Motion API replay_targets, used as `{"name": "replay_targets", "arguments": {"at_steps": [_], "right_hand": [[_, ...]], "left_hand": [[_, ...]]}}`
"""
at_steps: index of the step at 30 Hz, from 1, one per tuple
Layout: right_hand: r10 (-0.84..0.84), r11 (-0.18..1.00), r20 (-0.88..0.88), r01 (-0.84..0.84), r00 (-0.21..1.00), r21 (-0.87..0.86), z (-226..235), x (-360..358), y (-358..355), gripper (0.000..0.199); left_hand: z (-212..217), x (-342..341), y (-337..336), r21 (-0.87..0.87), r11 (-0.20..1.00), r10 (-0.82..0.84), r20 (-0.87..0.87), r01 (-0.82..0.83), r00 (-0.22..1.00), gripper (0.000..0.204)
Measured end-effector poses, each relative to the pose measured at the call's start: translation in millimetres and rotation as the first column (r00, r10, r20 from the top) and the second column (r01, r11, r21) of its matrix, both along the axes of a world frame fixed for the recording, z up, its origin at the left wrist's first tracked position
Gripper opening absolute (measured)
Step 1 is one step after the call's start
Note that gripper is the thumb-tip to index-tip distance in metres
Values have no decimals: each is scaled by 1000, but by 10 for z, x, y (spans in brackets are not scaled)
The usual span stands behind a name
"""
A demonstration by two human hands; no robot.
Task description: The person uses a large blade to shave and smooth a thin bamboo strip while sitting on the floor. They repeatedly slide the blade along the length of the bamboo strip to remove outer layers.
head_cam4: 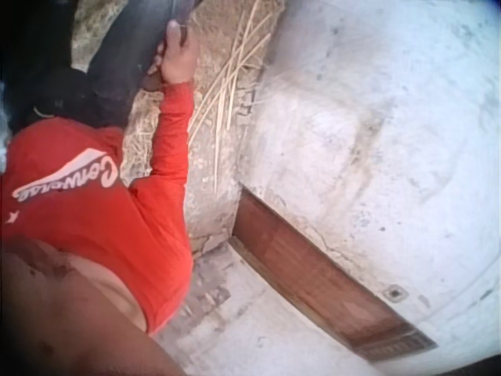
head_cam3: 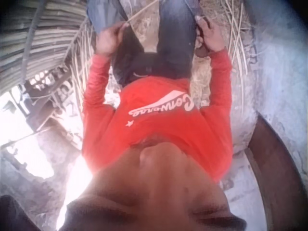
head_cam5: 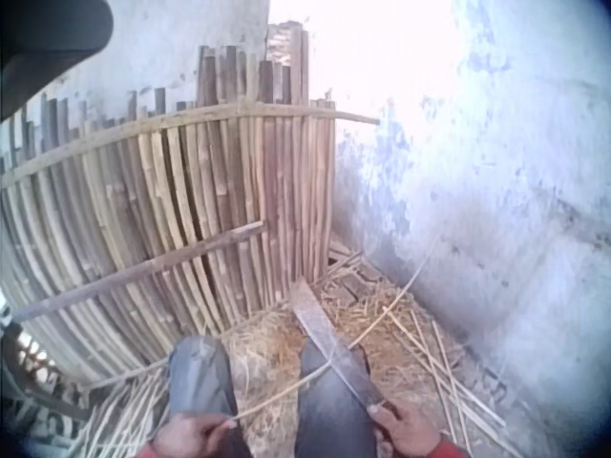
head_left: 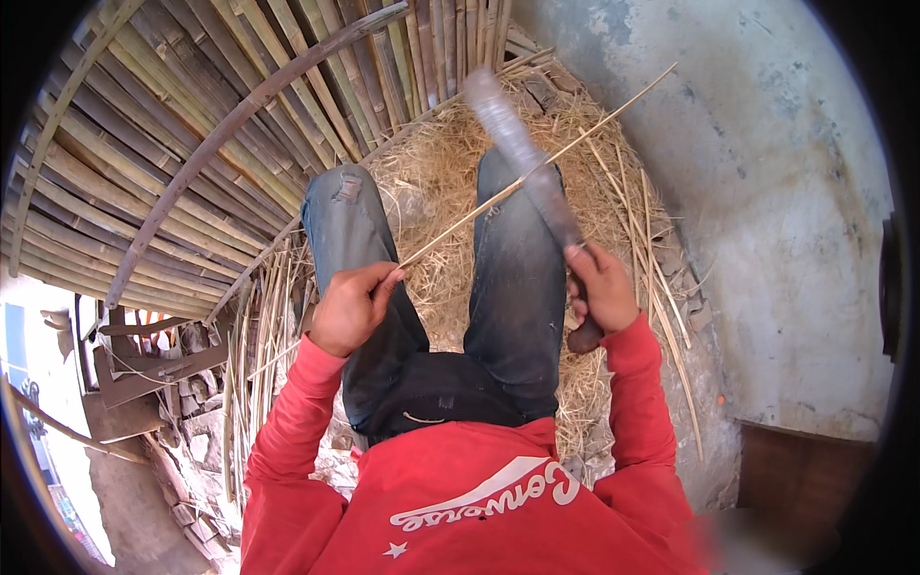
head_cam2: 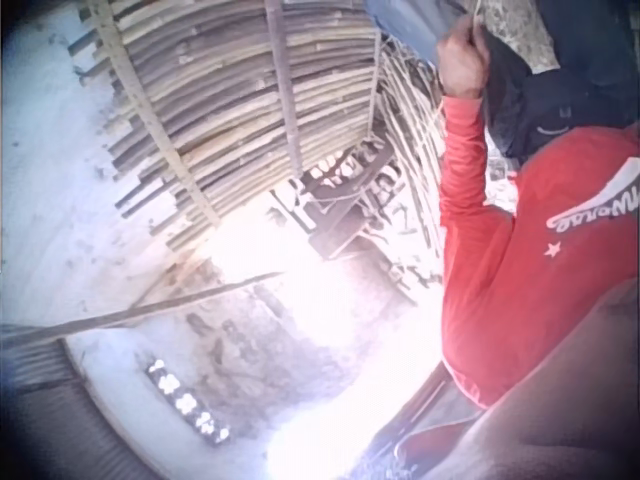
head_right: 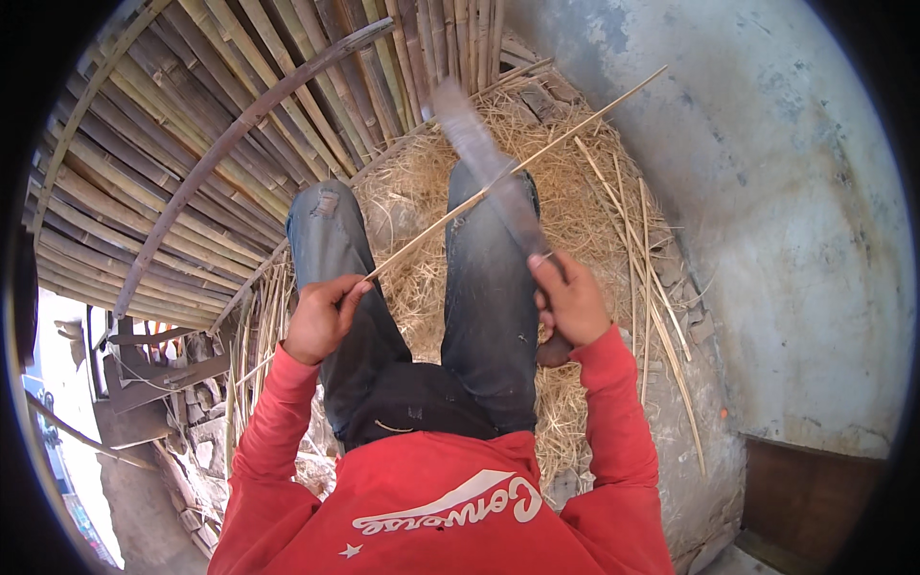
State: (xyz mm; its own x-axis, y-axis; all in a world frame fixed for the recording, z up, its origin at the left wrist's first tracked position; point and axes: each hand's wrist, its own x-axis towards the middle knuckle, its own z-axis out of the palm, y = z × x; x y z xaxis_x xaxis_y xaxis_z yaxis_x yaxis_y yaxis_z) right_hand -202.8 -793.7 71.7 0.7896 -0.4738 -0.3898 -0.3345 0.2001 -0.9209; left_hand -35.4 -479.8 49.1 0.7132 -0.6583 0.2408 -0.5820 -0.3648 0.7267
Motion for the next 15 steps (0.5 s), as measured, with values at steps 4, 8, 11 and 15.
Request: {"name": "replay_targets", "arguments": {"at_steps": [4,8,11,15], "right_hand": [[70,998,6,-70,998,-4,68,86,4,30],[-55,997,39,57,998,-46,27,163,-1,29],[87,996,-34,-88,996,-32,40,112,175,28],[268,962,-39,-269,963,-46,51,118,254,27]], "left_hand": [[27,3,-25,28,999,28,-19,-27,999,16],[5,22,-39,1,1000,7,-22,-7,1000,17],[-17,30,-83,-30,1000,-2,-10,2,1000,17],[-12,-28,-7,6,1000,20,-23,-19,1000,16]]}}
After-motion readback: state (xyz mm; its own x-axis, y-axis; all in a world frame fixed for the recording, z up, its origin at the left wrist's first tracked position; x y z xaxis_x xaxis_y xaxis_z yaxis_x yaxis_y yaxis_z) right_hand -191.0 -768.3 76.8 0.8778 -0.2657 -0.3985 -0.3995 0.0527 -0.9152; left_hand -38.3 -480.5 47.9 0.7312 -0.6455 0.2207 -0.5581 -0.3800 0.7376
